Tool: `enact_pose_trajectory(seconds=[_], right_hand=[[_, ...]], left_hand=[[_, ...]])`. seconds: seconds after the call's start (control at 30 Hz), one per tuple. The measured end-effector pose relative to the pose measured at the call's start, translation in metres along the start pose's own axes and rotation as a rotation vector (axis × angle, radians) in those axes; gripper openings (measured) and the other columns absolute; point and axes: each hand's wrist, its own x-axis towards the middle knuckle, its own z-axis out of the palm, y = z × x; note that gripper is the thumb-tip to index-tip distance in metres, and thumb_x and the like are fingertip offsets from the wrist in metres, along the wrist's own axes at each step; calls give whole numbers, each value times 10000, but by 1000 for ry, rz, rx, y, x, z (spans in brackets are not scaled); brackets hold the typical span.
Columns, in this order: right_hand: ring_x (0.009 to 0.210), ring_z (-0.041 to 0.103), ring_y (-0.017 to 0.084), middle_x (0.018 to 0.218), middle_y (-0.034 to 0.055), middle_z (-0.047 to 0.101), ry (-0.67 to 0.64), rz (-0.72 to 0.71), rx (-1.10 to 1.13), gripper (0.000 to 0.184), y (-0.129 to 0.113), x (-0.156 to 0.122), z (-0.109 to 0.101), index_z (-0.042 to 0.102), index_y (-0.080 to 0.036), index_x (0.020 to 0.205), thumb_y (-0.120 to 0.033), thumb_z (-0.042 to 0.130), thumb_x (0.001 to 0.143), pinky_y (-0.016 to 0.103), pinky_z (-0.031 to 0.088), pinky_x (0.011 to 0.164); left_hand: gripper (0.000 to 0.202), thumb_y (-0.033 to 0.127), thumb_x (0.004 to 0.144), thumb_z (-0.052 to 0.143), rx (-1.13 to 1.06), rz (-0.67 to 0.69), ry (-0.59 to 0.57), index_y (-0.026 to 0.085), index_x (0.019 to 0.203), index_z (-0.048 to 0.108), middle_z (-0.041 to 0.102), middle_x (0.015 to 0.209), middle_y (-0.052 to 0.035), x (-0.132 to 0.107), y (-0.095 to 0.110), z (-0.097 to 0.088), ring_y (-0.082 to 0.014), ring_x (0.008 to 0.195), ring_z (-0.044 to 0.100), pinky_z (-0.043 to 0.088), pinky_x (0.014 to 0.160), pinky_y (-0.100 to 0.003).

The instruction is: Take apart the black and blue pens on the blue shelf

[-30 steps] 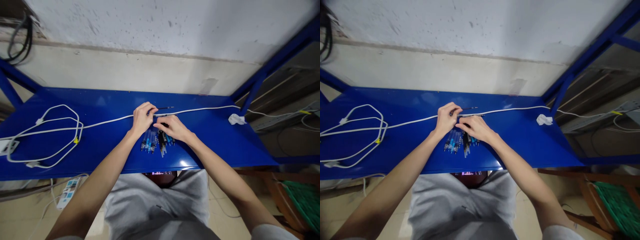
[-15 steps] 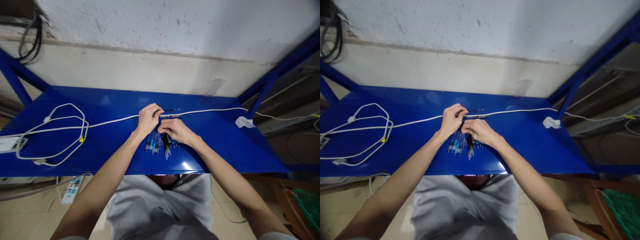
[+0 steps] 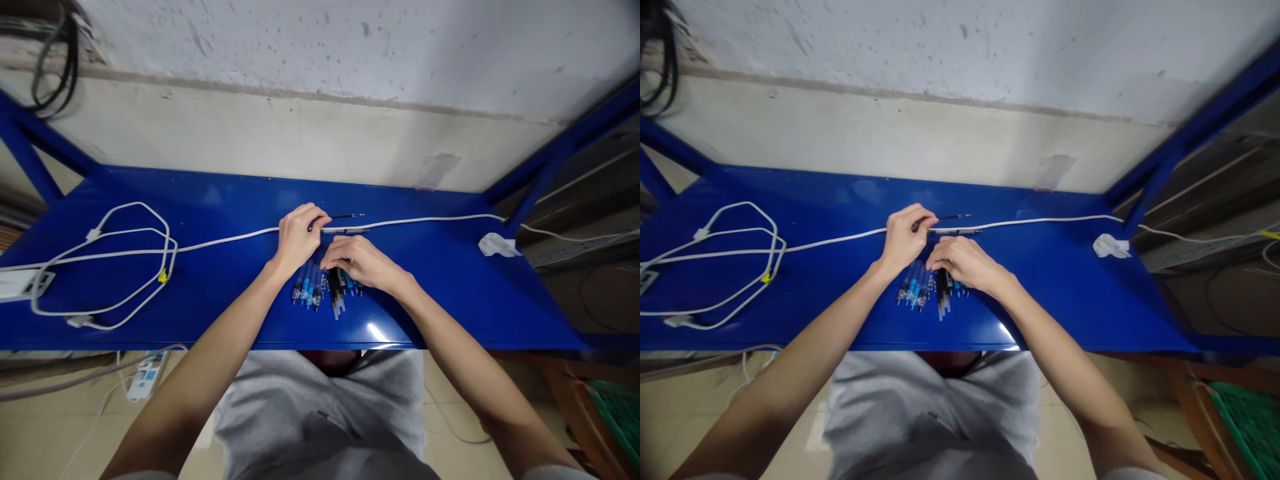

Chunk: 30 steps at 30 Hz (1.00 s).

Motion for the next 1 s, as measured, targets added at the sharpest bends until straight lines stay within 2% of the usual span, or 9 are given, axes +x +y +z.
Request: enact_pose_trajectory(seconds=[0.13,0.27,0.47,0.77,0.9,1.0], right_hand=[[815,636,172,860,41,717,2,44,-3,134,-3,0,-2,731,-178,908,-92,639,954,278,447,746],[861,615,180,837,33,716,-23,11,-10,211,-6,1,-1,708,-174,810,-31,617,936,282,425,764],[884,613,191,864,37,729,-8,22,-40,230,-4,1,1,720,-174,835,-12,590,934,292,415,778],[899,603,183,875,30,713,-49,43,-67,269,-5,0,1,706,-184,828,30,561,904,276,382,753],[915,621,176,914,35,697,-57,45,-61,251,-7,1,3,707,-180,820,9,574,917,267,378,738],[907,628,176,929,36,696,-60,48,-52,160,-6,3,0,714,-182,848,-70,640,935,264,384,738]], left_hand=[[180,176,958,592,0,3,3,200,820,704,688,829,-9,0,1,-1,-144,776,614,463,719,-288],[187,172,957,588,17,-5,14,199,809,698,687,815,-8,1,3,-1,-145,762,610,445,697,-288],[190,226,969,587,51,-34,31,201,818,698,688,808,-11,1,1,0,-155,754,605,433,679,-296],[195,221,961,587,57,-42,21,201,796,689,684,797,-11,2,3,-1,-154,740,603,405,650,-297],[180,211,952,594,60,-51,4,203,801,692,685,791,-6,2,3,-1,-150,727,597,398,645,-297],[183,217,955,589,71,-55,0,206,807,696,687,794,-7,2,2,-1,-150,728,596,398,646,-295]])
